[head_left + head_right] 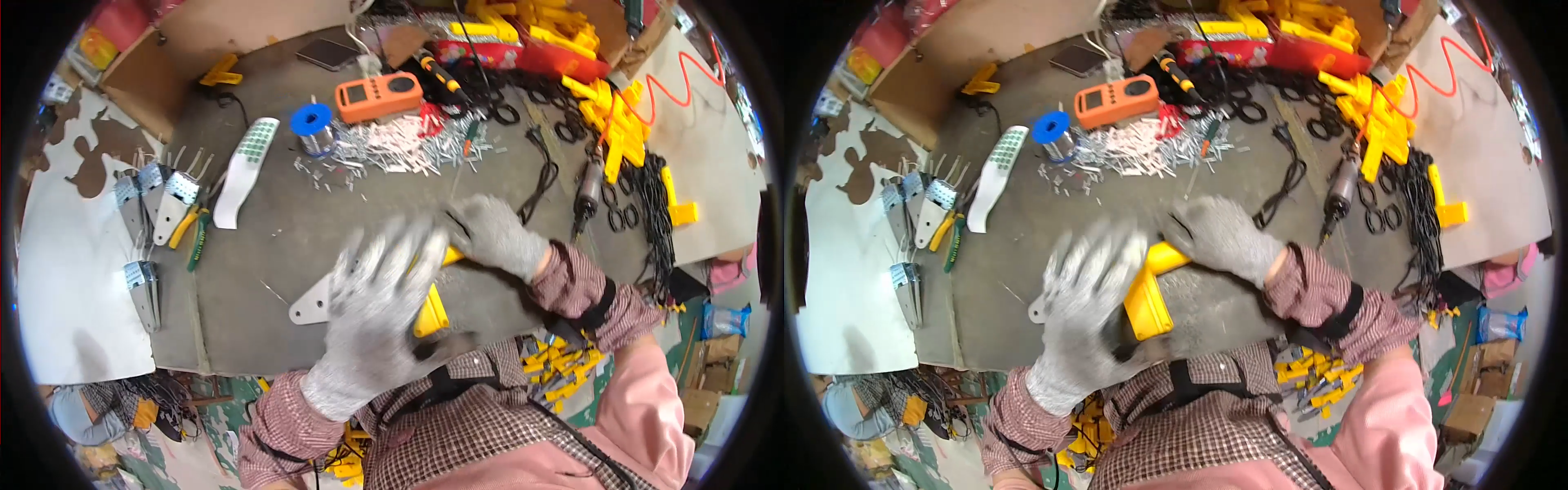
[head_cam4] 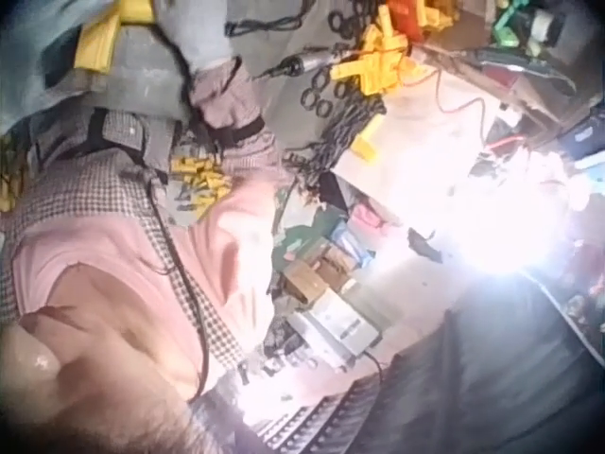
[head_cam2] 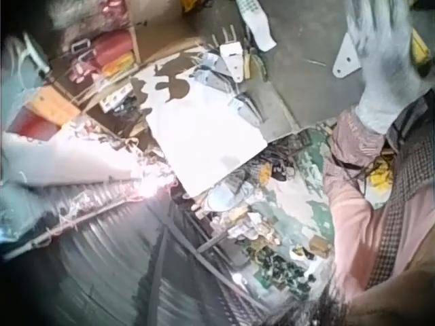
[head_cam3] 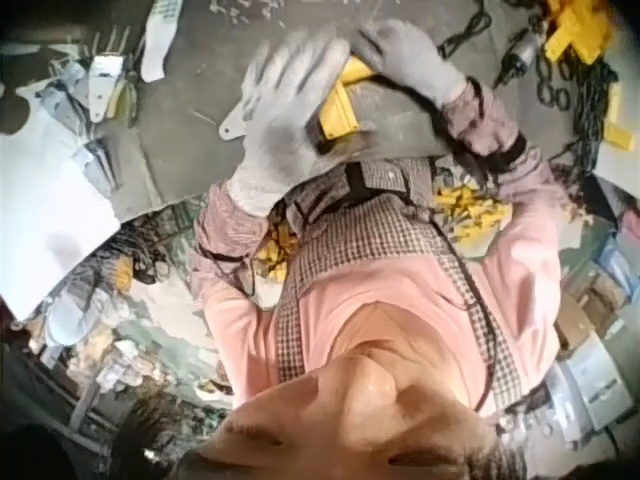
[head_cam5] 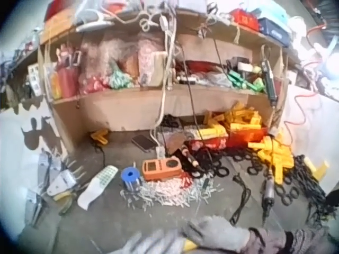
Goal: The worker assembles an electronic component, soldering wires, attaching a plastic housing, and using a pneumatic screwdriver.
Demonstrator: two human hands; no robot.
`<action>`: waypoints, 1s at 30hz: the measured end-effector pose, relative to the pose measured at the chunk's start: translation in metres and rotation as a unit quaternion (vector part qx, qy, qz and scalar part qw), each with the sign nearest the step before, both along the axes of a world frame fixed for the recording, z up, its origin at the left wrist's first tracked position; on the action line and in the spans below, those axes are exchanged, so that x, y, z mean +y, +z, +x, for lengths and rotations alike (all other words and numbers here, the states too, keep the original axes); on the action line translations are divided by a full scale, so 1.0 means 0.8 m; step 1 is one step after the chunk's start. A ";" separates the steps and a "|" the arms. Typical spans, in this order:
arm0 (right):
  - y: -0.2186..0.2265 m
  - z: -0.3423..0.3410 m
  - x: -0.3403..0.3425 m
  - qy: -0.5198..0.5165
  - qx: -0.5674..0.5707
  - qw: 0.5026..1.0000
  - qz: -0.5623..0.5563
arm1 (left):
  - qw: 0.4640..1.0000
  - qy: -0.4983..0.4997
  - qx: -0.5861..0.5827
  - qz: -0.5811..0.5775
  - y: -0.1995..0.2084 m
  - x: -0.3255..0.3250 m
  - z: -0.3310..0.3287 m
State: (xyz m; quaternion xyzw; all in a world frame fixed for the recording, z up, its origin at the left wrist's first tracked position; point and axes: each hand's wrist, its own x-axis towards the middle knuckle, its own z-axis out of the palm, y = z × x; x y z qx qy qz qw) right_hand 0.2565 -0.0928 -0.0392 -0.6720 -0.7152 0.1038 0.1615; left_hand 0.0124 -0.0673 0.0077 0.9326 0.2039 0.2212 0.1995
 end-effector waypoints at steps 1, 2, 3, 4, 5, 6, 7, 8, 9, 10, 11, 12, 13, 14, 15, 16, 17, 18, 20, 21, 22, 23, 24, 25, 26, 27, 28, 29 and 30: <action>-0.005 0.005 -0.008 0.006 -0.004 1.000 0.019 | 0.999 0.026 -0.011 0.036 0.014 -0.004 0.029; -0.010 0.007 -0.019 0.004 -0.020 1.000 0.002 | 0.999 0.029 -0.006 0.041 0.003 -0.015 0.034; -0.009 0.010 -0.020 0.005 -0.040 0.999 -0.007 | 0.999 -0.004 0.035 0.004 -0.025 -0.016 0.037; -0.005 0.011 -0.024 0.045 -0.020 0.999 -0.016 | 0.995 -0.043 0.077 -0.036 -0.029 -0.009 0.039; -0.001 0.011 -0.022 0.084 0.000 0.996 -0.025 | 0.997 -0.045 0.061 -0.003 -0.030 -0.001 0.030; 0.005 0.021 -0.004 0.126 0.001 0.988 -0.086 | 0.991 0.013 0.057 -0.119 -0.032 0.030 0.019; 0.016 0.027 0.015 0.122 -0.004 0.989 -0.078 | 0.969 0.068 0.045 -0.235 -0.021 0.066 0.019; 0.022 0.018 0.042 0.129 0.000 0.990 -0.050 | 0.968 0.154 0.078 -0.180 -0.012 0.098 0.026; 0.022 0.001 0.069 0.138 0.007 0.990 -0.026 | 0.956 0.241 0.112 -0.126 -0.012 0.128 0.028; 0.025 -0.022 0.101 0.149 0.005 0.989 0.023 | 0.956 0.260 0.126 -0.059 -0.041 0.160 0.020; 0.022 -0.036 0.130 0.155 0.002 0.985 0.070 | 0.952 0.274 0.139 0.005 -0.071 0.187 0.019; 0.014 -0.031 0.150 0.153 0.000 0.986 0.071 | 0.952 0.272 0.138 0.007 -0.069 0.196 0.028; 0.010 -0.033 0.162 0.173 -0.036 0.982 0.067 | 0.953 0.265 0.145 -0.025 -0.067 0.199 0.032; 0.005 -0.031 0.169 0.194 -0.072 0.976 0.061 | 0.952 0.257 0.153 -0.059 -0.066 0.203 0.036; 0.000 -0.025 0.172 0.150 -0.014 0.987 0.049 | 0.953 0.255 0.154 -0.061 -0.064 0.208 0.040; -0.005 -0.023 0.174 0.150 -0.028 0.986 0.066 | 0.959 0.237 0.145 -0.050 -0.065 0.209 0.043; 0.002 -0.032 0.173 0.154 -0.041 0.984 0.084 | 0.964 0.223 0.136 -0.040 -0.070 0.211 0.038; 0.010 -0.039 0.172 0.151 -0.096 0.983 0.039 | 0.967 0.219 0.132 -0.009 -0.074 0.211 0.034; 0.009 -0.035 0.175 0.139 -0.086 0.986 0.023 | 0.960 0.235 0.152 0.006 -0.070 0.203 0.043; 0.010 -0.032 0.177 0.128 -0.077 0.989 0.012 | 0.952 0.252 0.171 0.024 -0.067 0.198 0.049; 0.011 -0.033 0.181 0.095 -0.068 0.993 -0.014 | 0.945 0.258 0.199 0.018 -0.064 0.193 0.053; 0.012 -0.030 0.178 0.093 -0.069 0.993 -0.016 | 0.946 0.256 0.198 0.016 -0.061 0.193 0.057; 0.014 -0.023 0.174 0.082 -0.053 0.995 0.011 | 0.944 0.247 0.216 0.013 -0.059 0.195 0.062; 0.017 -0.016 0.168 0.070 -0.038 0.996 0.039 | 0.943 0.237 0.234 0.011 -0.057 0.195 0.065; 0.020 -0.005 0.157 0.060 -0.012 0.996 0.062 | 0.952 0.209 0.222 0.014 -0.054 0.195 0.062; 0.027 -0.023 0.152 0.081 -0.001 0.995 0.061 | 0.945 0.229 0.231 0.009 -0.058 0.196 0.034; 0.042 -0.027 0.135 0.079 0.058 0.995 0.033 | 0.957 0.205 0.205 0.033 -0.060 0.195 0.024; 0.056 -0.029 0.113 0.075 0.117 0.990 0.006 | 0.966 0.179 0.178 0.057 -0.063 0.194 0.016; 0.066 -0.023 0.081 0.093 0.210 0.970 -0.084 | 0.973 0.156 0.159 0.063 -0.078 0.200 0.019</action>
